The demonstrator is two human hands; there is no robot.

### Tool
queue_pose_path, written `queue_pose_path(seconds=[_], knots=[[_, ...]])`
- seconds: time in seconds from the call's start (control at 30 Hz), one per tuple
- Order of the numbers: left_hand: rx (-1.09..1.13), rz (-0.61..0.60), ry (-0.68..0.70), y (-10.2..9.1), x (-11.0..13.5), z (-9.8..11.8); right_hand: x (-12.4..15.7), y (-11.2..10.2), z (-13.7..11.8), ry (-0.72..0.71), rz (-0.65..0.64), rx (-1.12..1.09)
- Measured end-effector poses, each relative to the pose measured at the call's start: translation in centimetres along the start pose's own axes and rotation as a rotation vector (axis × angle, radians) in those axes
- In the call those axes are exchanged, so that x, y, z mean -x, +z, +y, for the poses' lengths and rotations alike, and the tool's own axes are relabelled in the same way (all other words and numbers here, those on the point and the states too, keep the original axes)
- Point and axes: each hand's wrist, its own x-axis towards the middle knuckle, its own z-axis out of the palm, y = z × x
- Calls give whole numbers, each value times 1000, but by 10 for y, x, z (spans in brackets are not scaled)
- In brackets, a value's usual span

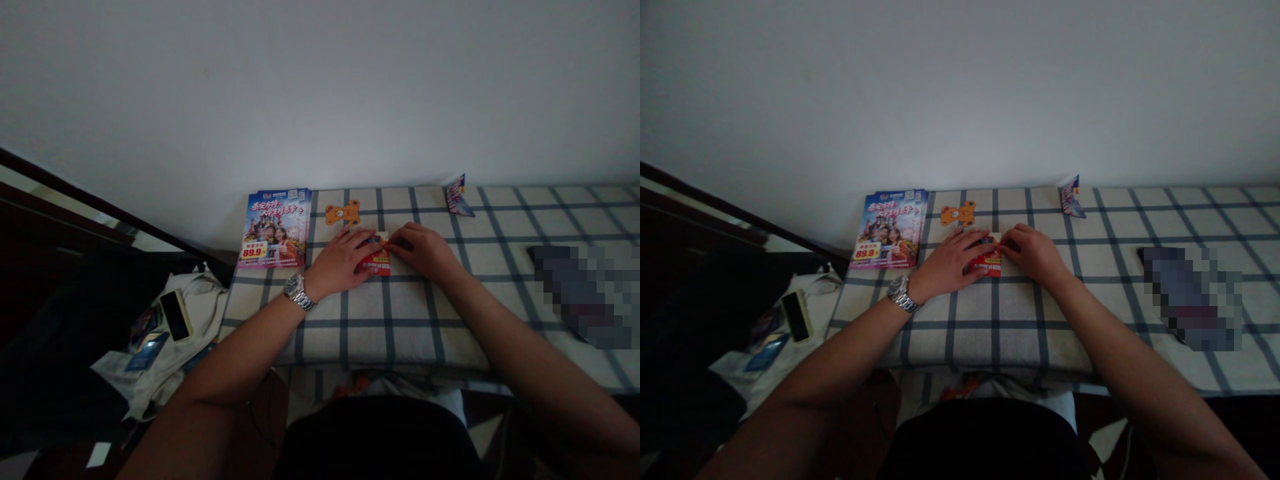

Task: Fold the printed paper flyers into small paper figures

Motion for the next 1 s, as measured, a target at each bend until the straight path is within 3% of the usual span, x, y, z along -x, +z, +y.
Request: queue_pose_path(seconds=[0.47, 1.0], knots=[[5, 5, 0, 0, 1, -1, 10, -9, -4, -115, -122, -23], [13, 1, -1, 1, 2, -1, 14, -13, -2, -183, -159, -37]])
